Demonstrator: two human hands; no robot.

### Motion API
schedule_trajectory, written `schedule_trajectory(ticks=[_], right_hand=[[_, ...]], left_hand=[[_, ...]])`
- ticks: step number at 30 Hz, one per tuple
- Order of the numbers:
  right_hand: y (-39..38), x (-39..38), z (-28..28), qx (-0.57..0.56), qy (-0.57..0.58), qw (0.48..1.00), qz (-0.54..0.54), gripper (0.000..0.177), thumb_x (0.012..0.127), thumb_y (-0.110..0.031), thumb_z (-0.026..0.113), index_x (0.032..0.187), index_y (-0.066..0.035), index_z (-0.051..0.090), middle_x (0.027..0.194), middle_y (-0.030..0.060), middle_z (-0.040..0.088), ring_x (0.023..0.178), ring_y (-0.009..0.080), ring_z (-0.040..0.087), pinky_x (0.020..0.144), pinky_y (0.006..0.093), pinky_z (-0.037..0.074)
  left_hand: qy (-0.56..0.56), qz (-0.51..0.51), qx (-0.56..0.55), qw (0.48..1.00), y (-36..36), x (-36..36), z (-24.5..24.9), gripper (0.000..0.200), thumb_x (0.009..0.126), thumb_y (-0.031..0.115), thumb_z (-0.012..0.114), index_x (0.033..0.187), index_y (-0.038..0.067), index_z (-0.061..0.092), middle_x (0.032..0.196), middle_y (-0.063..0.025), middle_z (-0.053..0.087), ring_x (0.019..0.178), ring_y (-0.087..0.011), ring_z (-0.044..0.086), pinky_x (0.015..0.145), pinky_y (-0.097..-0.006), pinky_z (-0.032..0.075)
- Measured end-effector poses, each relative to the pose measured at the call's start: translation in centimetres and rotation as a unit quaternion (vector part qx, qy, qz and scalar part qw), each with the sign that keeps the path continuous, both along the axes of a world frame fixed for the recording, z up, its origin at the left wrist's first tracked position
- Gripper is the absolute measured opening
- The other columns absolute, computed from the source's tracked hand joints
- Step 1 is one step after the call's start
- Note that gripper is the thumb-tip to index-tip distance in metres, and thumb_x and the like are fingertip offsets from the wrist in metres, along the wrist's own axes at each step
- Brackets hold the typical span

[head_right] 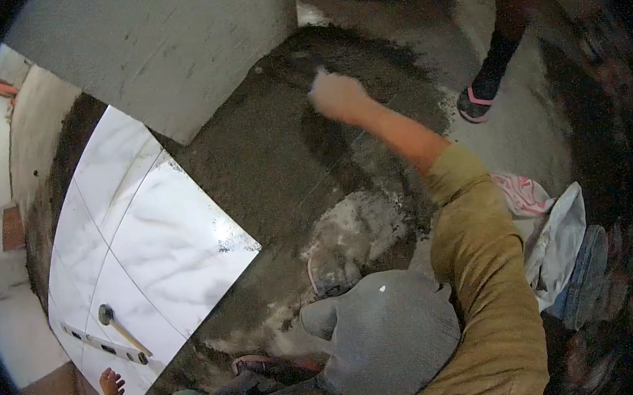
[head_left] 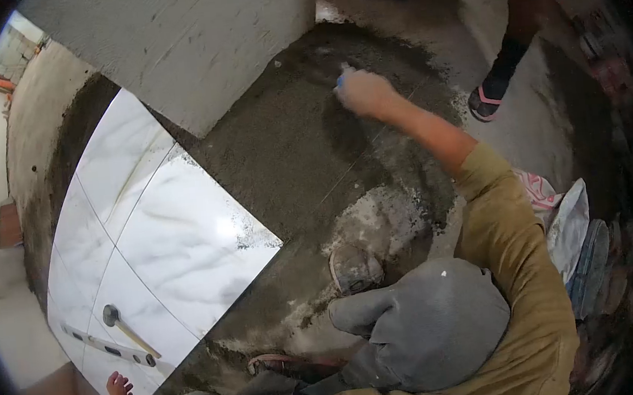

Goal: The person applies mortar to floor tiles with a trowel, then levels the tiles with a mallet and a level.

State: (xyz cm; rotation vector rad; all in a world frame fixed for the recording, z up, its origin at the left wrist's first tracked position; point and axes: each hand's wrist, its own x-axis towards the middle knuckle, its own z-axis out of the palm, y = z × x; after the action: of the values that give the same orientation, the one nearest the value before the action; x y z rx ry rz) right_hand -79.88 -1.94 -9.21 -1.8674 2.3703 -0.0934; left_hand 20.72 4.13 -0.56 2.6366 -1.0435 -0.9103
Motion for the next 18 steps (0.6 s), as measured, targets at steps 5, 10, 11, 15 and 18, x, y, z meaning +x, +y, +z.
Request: schedule_trajectory(ticks=[5, 10, 11, 15, 18], right_hand=[[-2.2, 4.8, 1.5, 0.110, -0.084, 0.988, 0.070, 0.042, 0.091, -0.037, 0.055, 0.110, 0.000, 0.064, 0.103, 0.0241, 0.068, 0.096, 0.0411, 0.067, 0.086, 0.0499, 0.054], [-4.3, -1.8, 1.5, 0.074, -0.031, 0.996, 0.027, 0.042, 0.089, -0.038, 0.056, 0.113, -0.005, 0.067, 0.105, 0.0182, 0.070, 0.101, 0.0371, 0.067, 0.086, 0.0484, 0.055], [-4.3, -4.2, 0.4, 0.039, -0.014, 0.999, -0.001, 0.044, 0.089, -0.039, 0.057, 0.116, -0.006, 0.066, 0.109, 0.0193, 0.069, 0.103, 0.0374, 0.066, 0.089, 0.0486, 0.053], [-3.4, -10.5, 2.4, 0.053, -0.008, 0.987, -0.149, 0.049, 0.092, -0.045, 0.055, 0.110, -0.001, 0.066, 0.111, 0.0236, 0.066, 0.107, 0.0419, 0.062, 0.092, 0.0506, 0.050], [-1.9, -13.1, 2.8, 0.029, 0.007, 0.982, -0.188, 0.048, 0.092, -0.042, 0.055, 0.107, 0.002, 0.066, 0.106, 0.0262, 0.067, 0.103, 0.0427, 0.063, 0.090, 0.0504, 0.051]], left_hand=[[0.025, -0.045, 0.017, 0.999, -5.1, -3.2, -1.0, 0.042, 0.091, 0.027, 0.058, 0.130, 0.014, 0.053, 0.087, -0.0044, 0.063, 0.061, -0.0161, 0.060, 0.048, -0.0283, 0.037], [-0.018, -0.070, 0.016, 0.997, -5.8, -5.7, -0.2, 0.044, 0.091, 0.025, 0.057, 0.132, 0.013, 0.052, 0.090, -0.0072, 0.064, 0.061, -0.0175, 0.060, 0.046, -0.0291, 0.037], [-0.019, -0.067, 0.017, 0.997, -5.4, -5.6, 0.4, 0.044, 0.091, 0.025, 0.057, 0.132, 0.013, 0.052, 0.090, -0.0072, 0.064, 0.061, -0.0175, 0.060, 0.046, -0.0291, 0.037], [-0.006, -0.040, 0.039, 0.998, -2.5, -2.0, 0.4, 0.049, 0.090, 0.027, 0.057, 0.135, 0.013, 0.049, 0.090, -0.0079, 0.064, 0.064, -0.0204, 0.061, 0.051, -0.0345, 0.040], [-0.013, 0.008, 0.053, 0.999, -1.6, 0.6, -0.5, 0.047, 0.090, 0.027, 0.057, 0.135, 0.015, 0.050, 0.088, -0.0067, 0.063, 0.064, -0.0242, 0.061, 0.052, -0.0396, 0.040]])
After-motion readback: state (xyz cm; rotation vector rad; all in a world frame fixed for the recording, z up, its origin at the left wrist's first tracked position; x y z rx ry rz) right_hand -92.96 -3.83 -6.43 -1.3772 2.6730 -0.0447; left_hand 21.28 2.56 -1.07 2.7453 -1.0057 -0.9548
